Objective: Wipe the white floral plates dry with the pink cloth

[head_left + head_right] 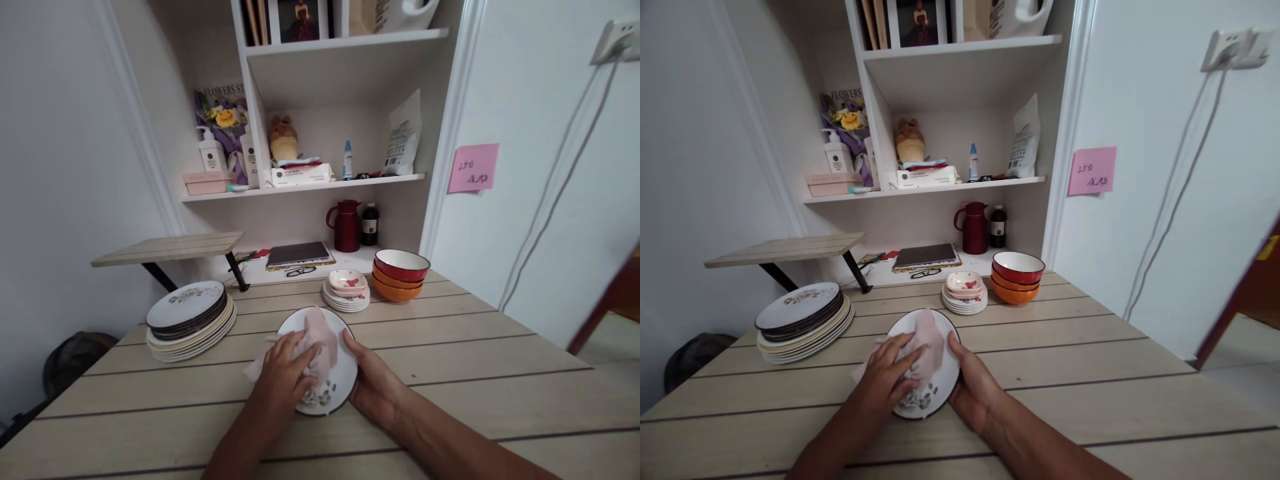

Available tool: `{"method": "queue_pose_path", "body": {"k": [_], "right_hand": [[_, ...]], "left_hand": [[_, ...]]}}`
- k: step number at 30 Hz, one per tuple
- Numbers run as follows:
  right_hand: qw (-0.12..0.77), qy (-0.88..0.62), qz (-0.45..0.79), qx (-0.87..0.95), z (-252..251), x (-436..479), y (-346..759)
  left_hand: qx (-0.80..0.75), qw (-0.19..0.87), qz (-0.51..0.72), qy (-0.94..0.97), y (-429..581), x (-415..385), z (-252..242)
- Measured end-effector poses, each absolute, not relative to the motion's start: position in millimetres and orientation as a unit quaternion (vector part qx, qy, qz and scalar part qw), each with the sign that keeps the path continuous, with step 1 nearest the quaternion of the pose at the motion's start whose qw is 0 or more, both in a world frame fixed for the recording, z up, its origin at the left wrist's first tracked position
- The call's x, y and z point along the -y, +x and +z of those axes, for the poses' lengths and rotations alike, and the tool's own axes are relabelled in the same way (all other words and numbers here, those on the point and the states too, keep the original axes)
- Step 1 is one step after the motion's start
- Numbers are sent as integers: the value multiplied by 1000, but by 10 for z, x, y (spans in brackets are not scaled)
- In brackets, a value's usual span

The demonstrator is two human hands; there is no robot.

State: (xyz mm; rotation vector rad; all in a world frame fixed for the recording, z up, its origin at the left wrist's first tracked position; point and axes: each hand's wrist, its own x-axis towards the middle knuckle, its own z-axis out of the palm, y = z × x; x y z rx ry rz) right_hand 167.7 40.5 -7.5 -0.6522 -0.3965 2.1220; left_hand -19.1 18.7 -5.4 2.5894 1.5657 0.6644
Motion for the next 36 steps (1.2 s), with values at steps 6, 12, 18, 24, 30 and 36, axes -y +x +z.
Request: {"method": "queue_pose_path", "body": {"k": [6,12,18,24,30,36], "right_hand": [[418,-256,858,157,-58,-401,1687],[401,-258,852,216,23,-278,1616],[413,-235,865,161,-25,-355,1658],[440,-271,842,156,-35,-482,1763],[413,-246,854,198,-1,-352,1647],[416,-223,865,172,-44,-392,1669]], "left_hand": [[-376,14,168,911,-107,-170,-9],[-461,-180,209,843,-129,-239,0],[-512,-233,228,795,-154,-210,22],[-441,-184,197,856,62,-167,-122],[-483,-191,218,826,63,-217,-68],[-580,-235,239,742,-63,-183,42]]}}
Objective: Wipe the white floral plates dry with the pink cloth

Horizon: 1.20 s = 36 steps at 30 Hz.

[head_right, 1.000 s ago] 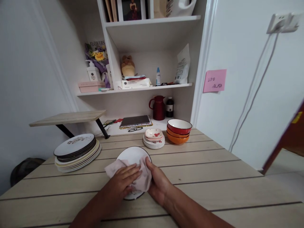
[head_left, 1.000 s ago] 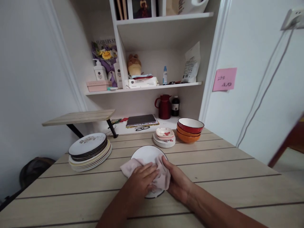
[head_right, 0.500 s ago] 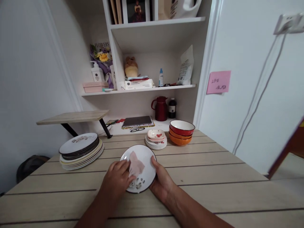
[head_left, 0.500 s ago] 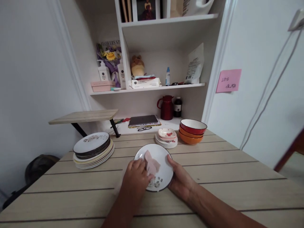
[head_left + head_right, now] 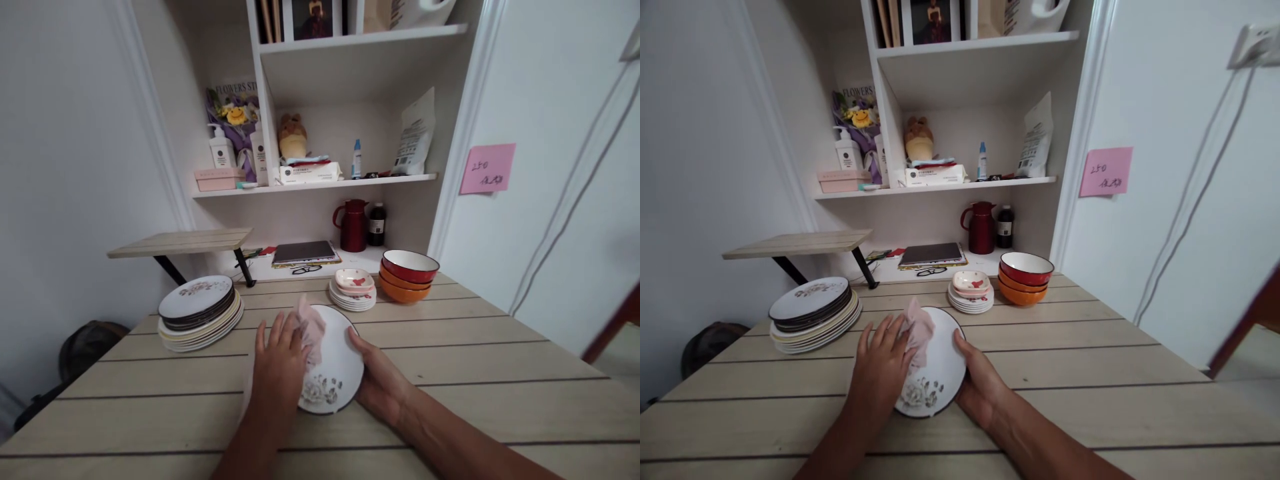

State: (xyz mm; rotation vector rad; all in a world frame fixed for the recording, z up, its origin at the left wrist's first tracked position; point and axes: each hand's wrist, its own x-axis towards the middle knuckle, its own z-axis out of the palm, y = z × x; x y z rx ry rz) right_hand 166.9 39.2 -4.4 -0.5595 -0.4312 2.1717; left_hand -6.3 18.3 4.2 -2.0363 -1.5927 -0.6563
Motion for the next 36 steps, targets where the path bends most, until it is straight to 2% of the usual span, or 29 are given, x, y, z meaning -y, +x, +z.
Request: {"method": "queue_pose_path", "body": {"k": [4,9,16,20,22,29,36], "right_hand": [[441,-246,846,170,-88,-492,1759],[423,-228,854,200,-43,-481,1760],[448,-272,836,158,-27,-489,1750],[458,-288,827,155,-49,-526,1778],[452,-275,834,158,-54,-529,1788],[427,-244,852,178,-41,-503,1801],[366,-195,885,212,-12,-343,1692]], "left_hand": [[525,197,-230,-796,12,-128,-27],[495,133,-229,-827,131,-98,-98],[581,198,-315,-723,-106,-121,39],[515,133,-358,-767,-201,-134,79],[474,104,-338,-806,-231,-149,71],[436,115,-180,-874,-238,-145,131],[404,149,-169,-887,-43,-91,197]]}}
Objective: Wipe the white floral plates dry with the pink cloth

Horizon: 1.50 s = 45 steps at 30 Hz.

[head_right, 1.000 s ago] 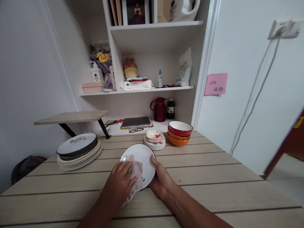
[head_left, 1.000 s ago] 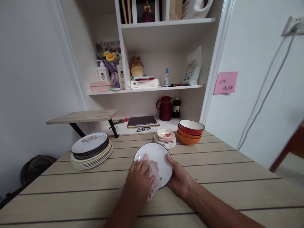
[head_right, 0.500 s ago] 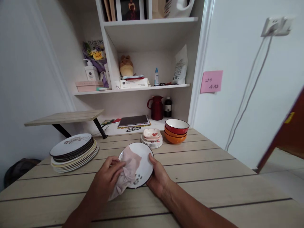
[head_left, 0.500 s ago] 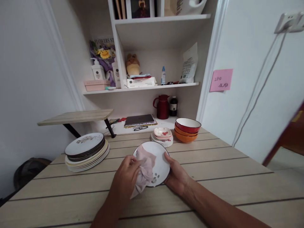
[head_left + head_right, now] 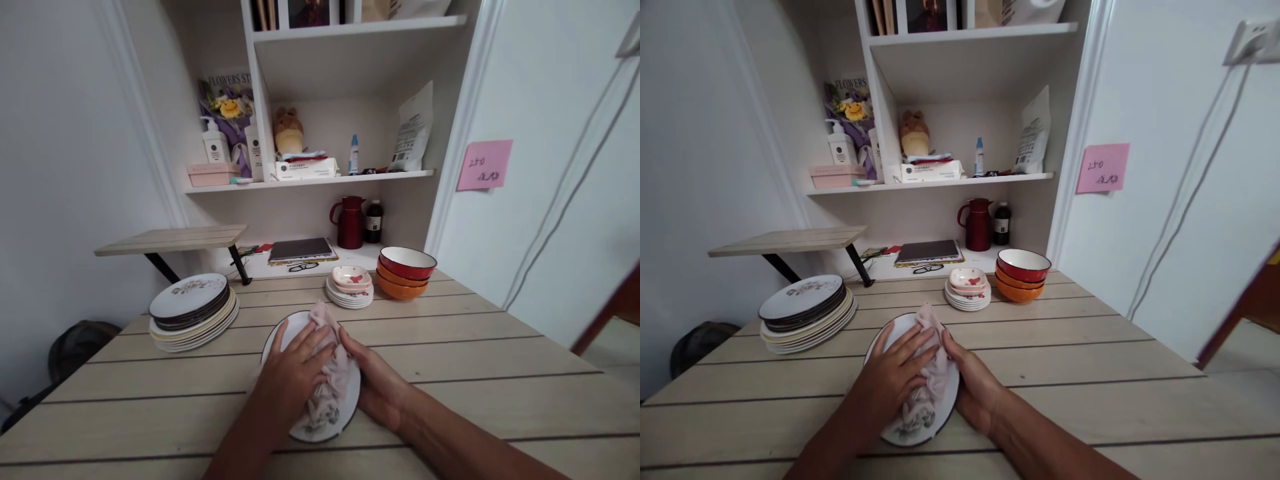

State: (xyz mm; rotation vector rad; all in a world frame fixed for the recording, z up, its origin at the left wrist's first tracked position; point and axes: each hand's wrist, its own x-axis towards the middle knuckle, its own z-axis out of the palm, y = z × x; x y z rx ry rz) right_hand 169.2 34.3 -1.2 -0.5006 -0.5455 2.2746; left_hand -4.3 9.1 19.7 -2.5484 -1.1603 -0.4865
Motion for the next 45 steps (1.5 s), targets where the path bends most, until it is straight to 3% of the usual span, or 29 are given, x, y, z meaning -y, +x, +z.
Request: {"method": "queue_pose_path", "body": {"k": [9,13,18,28,32,37,45], "right_hand": [[395,-224,870,193,-33,-405,1723],[423,-248,852,182,-42,-453,1768],[380,-213,877,202,-70,-430,1751],[402,-235,865,186,-19,-384,1715],[434,-238,851,177,-54,-462,1776],[399,-233,861,212,-48,-435,1757],[404,-240,861,195,-32,-388,1707]], "left_hand": [[544,199,-232,-782,-157,-145,65],[495,149,-218,-828,-79,-125,8],[414,119,-201,-880,111,-81,37],[586,170,-235,-757,-115,-151,33],[558,122,-227,-789,-35,-99,2],[493,54,-210,-843,133,-68,-10],[631,149,-212,-731,-43,-116,69]]}}
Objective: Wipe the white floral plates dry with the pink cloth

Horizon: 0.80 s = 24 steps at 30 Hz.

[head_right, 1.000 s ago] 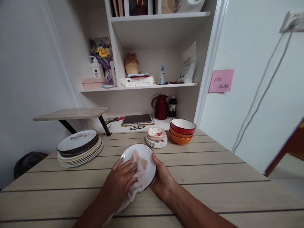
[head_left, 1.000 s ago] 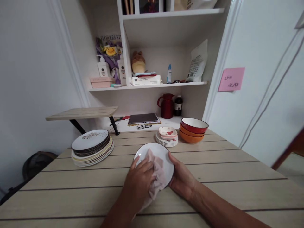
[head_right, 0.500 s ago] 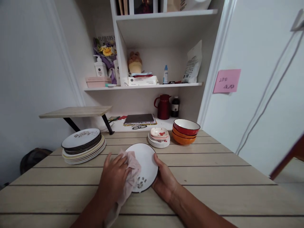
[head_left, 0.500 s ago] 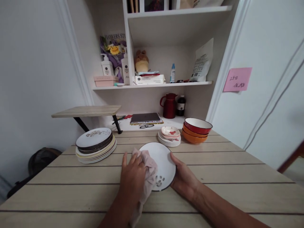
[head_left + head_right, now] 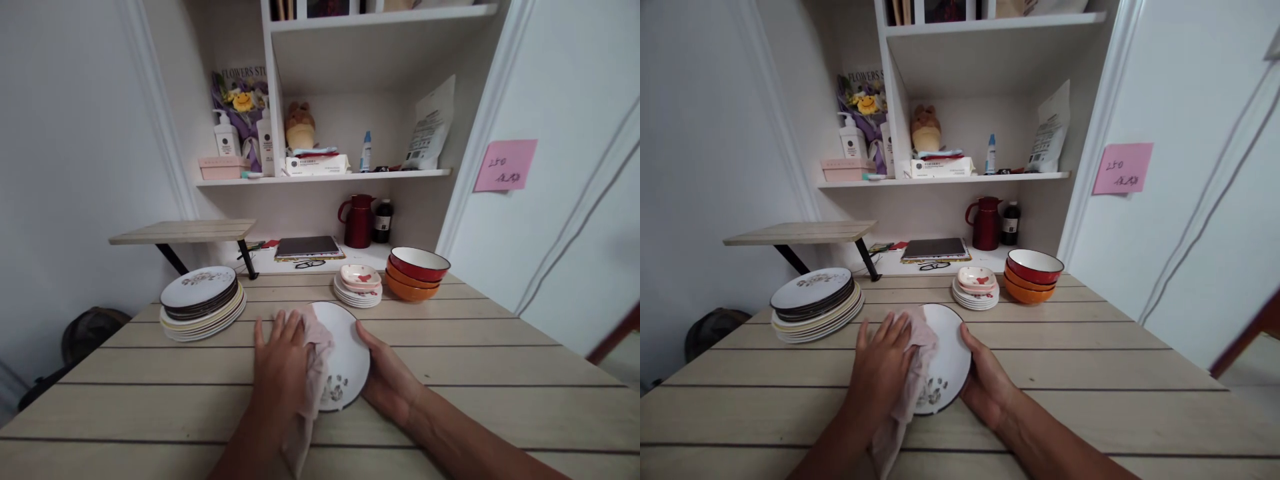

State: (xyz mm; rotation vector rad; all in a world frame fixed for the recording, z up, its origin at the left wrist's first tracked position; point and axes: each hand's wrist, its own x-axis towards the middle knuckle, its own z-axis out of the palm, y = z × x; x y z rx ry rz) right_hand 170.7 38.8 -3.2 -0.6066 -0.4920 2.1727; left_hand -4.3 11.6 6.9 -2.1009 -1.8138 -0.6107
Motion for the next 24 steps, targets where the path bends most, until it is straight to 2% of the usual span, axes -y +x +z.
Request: {"method": "queue_pose_path", "body": {"k": [5,12,16,19,24], "right_hand": [[442,-282,833,178,-13,-469,1783],[402,-227,859,222,-38,-406,1735],[387,-215,865,236,-67,-367,1694],[409,-241,854,211,-62,-394,1711],[438,-262,838,192,-34,-451,1756]], "left_hand": [[593,121,-204,-770,-54,-96,13],[490,77,-228,-838,86,-83,-47],[574,119,-219,-780,-8,-110,-5],[640,146,-206,-726,-99,-119,34],[595,103,-209,-769,-76,-80,36]]}}
